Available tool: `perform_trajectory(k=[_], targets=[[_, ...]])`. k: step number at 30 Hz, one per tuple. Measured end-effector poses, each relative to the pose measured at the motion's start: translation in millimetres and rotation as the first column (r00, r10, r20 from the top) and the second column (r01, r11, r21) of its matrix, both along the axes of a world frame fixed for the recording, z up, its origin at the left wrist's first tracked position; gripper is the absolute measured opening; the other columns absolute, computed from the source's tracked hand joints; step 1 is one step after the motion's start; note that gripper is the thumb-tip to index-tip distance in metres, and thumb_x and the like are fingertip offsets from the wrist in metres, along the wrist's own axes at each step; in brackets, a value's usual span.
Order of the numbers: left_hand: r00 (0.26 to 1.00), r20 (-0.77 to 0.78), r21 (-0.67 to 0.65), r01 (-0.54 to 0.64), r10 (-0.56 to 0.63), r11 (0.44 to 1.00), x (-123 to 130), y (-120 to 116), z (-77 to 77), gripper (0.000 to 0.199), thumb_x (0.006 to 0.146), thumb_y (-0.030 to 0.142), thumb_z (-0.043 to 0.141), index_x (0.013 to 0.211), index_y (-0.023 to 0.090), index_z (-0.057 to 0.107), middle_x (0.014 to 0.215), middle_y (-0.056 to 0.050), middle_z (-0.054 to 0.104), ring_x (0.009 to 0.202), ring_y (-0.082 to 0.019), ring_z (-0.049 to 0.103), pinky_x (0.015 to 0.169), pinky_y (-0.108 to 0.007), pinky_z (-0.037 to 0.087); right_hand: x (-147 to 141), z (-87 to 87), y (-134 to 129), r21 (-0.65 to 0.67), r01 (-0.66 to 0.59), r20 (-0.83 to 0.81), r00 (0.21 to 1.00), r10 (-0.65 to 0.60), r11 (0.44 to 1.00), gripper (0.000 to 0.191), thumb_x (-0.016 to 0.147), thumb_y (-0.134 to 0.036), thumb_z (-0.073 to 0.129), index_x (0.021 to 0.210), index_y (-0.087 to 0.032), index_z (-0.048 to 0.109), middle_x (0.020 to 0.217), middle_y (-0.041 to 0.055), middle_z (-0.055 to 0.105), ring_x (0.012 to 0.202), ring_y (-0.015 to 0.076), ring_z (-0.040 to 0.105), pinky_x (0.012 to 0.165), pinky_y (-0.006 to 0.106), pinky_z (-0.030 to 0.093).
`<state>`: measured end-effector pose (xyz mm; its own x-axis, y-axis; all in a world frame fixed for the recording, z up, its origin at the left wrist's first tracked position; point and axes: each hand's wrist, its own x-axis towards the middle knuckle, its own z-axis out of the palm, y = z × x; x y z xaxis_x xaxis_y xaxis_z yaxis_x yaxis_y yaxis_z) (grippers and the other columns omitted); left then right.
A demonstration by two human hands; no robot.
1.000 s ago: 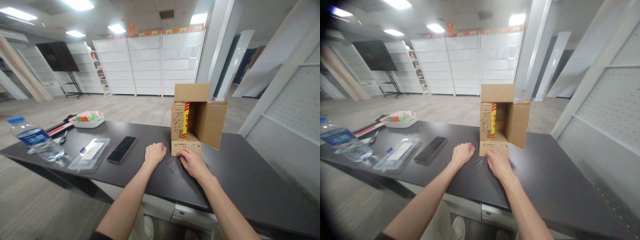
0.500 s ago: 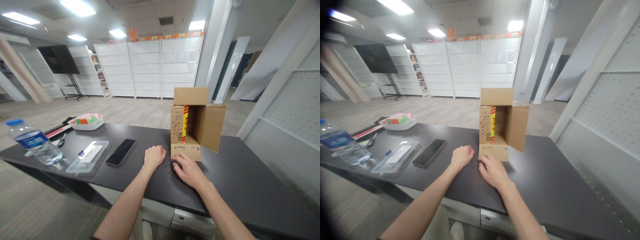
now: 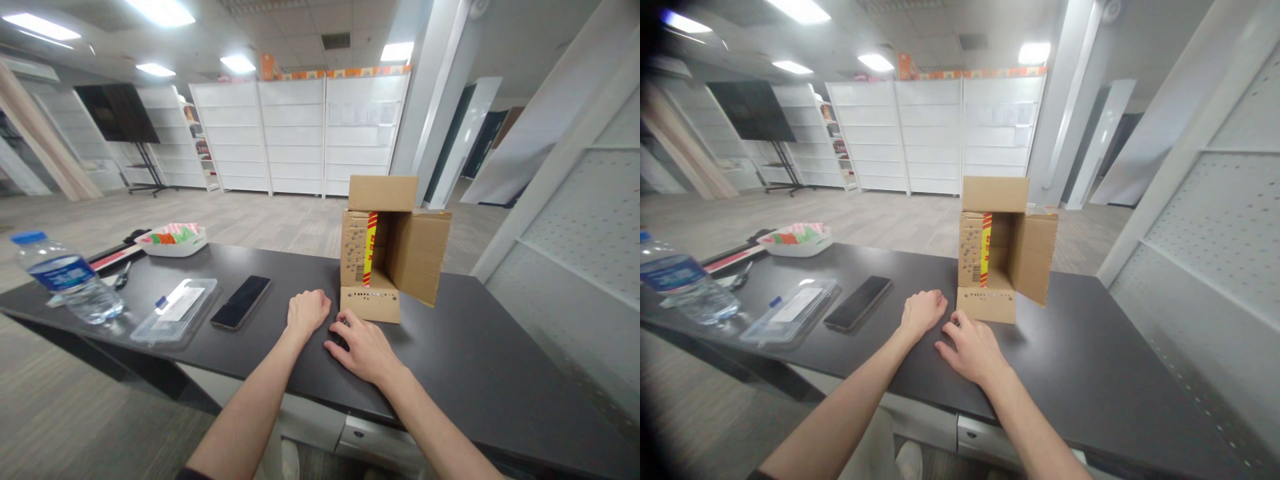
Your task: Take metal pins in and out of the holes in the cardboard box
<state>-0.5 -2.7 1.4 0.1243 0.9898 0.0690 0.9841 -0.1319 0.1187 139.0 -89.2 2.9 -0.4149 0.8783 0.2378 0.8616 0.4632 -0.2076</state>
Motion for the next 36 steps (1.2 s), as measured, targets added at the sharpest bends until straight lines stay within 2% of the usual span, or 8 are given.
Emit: perform_trajectory(k=[10,21,26,31,36], targets=[[1.000,-0.009,0.009,0.015,-0.014,1.000,-1.1,-0.8,1.0,0.039,0.090,0.034,0.031,0.093,0.019,0.067,0.091,-0.013,0.069,0.086,-0.026,0.066,0.077,-0.035,0.046,2.9,-5.6,2.9,0.079,-0.024,-0.038,0.999,0.028,0.997,0.006,0.088,-0.023,0.050,0.086,-0.020,0.054,0.101,0.0042,0.055,0.080,0.0159,0.057,0.068,0.026,0.041],[1.000,-0.002,0.008,0.008,-0.008,1.000,0.1,-0.7,1.0,0.039,0.089,0.035,0.032,0.094,0.019,0.068,0.092,-0.013,0.069,0.087,-0.026,0.066,0.077,-0.035,0.046,6.5,-11.2,8.5,0.139,-0.010,-0.111,0.994,0.026,0.990,0.013,0.090,-0.025,0.046,0.081,-0.021,0.054,0.091,0.0030,0.055,0.076,0.0149,0.056,0.066,0.025,0.040],[1.000,0.004,-0.007,-0.001,0.001,1.000,-0.3,-0.8,0.9,0.039,0.090,0.034,0.032,0.096,0.019,0.068,0.095,-0.014,0.069,0.091,-0.025,0.065,0.080,-0.034,0.045,12.0,-14.1,13.8,0.144,0.179,-0.288,0.948,-0.132,0.973,0.019,0.092,-0.029,0.041,0.081,-0.021,0.055,0.086,0.0030,0.057,0.075,0.0160,0.058,0.068,0.026,0.041],[1.000,-0.005,0.012,0.013,-0.013,1.000,-0.9,0.3,-1.1,0.039,0.089,0.034,0.032,0.094,0.020,0.068,0.093,-0.014,0.069,0.088,-0.027,0.066,0.077,-0.037,0.046,23.6,-23.7,27.2,0.083,0.374,-0.498,0.819,-0.286,0.924,0.019,0.088,-0.030,0.043,0.094,-0.022,0.060,0.091,0.0045,0.064,0.081,0.0197,0.060,0.071,0.029,0.044],[1.000,-0.002,-0.009,0.005,-0.005,1.000,-0.3,0.5,-1.2,0.040,0.089,0.034,0.031,0.095,0.019,0.068,0.095,-0.015,0.069,0.090,-0.027,0.065,0.078,-0.036,0.046,32.9,-28.5,38.1,-0.063,0.515,-0.583,0.676,-0.450,0.855,0.036,0.083,-0.033,0.045,0.115,-0.020,0.056,0.089,0.0050,0.067,0.070,0.0198,0.060,0.066,0.031,0.044]])
